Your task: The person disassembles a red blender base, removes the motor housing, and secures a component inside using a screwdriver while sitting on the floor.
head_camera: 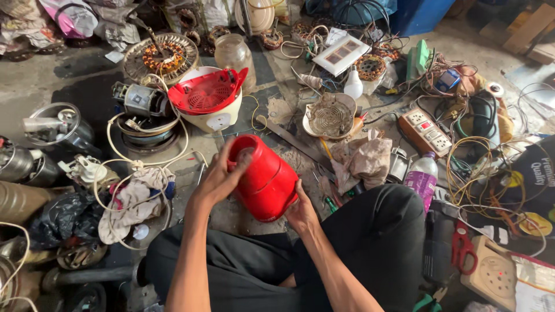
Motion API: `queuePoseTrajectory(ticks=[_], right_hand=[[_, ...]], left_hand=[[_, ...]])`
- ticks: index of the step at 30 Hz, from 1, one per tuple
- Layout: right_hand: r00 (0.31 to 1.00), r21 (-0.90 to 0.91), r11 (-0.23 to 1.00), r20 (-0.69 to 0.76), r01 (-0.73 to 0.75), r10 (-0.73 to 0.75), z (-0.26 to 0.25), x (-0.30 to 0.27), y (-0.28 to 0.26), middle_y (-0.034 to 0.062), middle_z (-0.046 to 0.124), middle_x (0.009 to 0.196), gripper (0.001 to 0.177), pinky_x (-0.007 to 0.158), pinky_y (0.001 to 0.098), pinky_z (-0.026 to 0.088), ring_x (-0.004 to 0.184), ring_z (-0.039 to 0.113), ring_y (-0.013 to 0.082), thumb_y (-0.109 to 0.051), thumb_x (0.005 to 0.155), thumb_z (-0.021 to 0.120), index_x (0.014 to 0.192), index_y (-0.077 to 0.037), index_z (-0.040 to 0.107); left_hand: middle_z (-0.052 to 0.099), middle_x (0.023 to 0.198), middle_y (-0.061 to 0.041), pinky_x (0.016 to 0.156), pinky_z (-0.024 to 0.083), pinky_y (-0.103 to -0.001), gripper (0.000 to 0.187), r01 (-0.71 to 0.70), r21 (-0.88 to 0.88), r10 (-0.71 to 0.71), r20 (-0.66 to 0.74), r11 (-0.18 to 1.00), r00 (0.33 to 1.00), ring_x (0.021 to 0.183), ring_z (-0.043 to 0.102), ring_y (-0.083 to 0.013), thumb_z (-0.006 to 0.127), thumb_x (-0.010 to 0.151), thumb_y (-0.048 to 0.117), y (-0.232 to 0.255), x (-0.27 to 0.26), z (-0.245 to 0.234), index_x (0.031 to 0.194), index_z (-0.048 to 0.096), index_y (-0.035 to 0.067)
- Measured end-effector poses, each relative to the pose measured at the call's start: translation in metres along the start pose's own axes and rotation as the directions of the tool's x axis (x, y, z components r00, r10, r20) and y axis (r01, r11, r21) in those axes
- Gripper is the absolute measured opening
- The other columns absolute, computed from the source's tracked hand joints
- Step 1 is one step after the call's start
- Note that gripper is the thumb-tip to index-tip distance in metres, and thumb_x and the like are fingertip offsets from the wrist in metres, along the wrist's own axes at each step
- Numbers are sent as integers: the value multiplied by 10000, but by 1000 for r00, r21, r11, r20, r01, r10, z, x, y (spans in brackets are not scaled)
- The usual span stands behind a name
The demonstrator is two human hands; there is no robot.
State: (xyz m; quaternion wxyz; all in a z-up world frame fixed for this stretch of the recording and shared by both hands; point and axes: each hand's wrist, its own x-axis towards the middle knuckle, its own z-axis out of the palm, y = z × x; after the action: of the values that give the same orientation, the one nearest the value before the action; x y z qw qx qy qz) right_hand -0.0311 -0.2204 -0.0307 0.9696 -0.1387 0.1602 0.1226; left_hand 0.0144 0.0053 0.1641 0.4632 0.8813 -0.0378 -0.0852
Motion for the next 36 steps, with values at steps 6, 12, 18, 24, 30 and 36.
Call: queuePoseTrajectory(ticks=[6,12,18,24,30,36], right_hand=[[999,-54,998,-18,31,-32,-37,20,-1,-20,705,1313,366,1023,287,456,1204,640,142,-279,1032,731,1359,-137,645],[997,-110,991,-33,-79,76,3,6,4,48,707,1315,478,1029,397,533,1211,662,225,-359,889,729,1296,-123,645],[992,-6,994,72,-108,108,6,21,17,69,605,1432,570,1130,472,459,1311,586,258,-359,905,767,1376,-93,588],[990,-74,995,126,-60,70,12,24,20,92,612,1436,652,1179,531,394,1343,560,293,-331,857,807,1403,-70,561],[995,-18,999,91,-38,40,23,23,22,112,614,1423,684,1146,578,405,1323,565,324,-311,826,823,1399,-59,547],[996,-37,999,91,1,2,21,18,22,116,602,1441,712,1144,570,416,1338,559,324,-309,824,831,1421,-51,540]], left_hand=[[585,1452,-222,1061,470,-439,987,68,79,-71,32,995,997,1280,626,-356,580,788,732,-2,34,-6,1578,362,183],[440,1478,-330,1077,409,-514,1077,29,257,-32,6,966,999,1351,470,-465,617,812,791,-27,90,-9,1521,342,28],[537,1448,-274,1088,434,-514,964,188,257,-191,-12,948,982,1325,543,-455,519,781,821,-1,84,-10,1462,471,141],[595,1360,-278,1027,483,-519,826,125,245,-136,31,961,990,1248,612,-454,525,805,792,-1,89,-11,1379,542,198],[543,1348,-320,1005,471,-549,714,158,313,-156,-32,937,987,1209,570,-516,557,842,741,4,79,-5,1350,577,240],[581,1352,-288,1018,480,-535,707,91,260,-88,-24,961,996,1231,590,-481,560,834,738,11,72,-8,1325,594,230]])
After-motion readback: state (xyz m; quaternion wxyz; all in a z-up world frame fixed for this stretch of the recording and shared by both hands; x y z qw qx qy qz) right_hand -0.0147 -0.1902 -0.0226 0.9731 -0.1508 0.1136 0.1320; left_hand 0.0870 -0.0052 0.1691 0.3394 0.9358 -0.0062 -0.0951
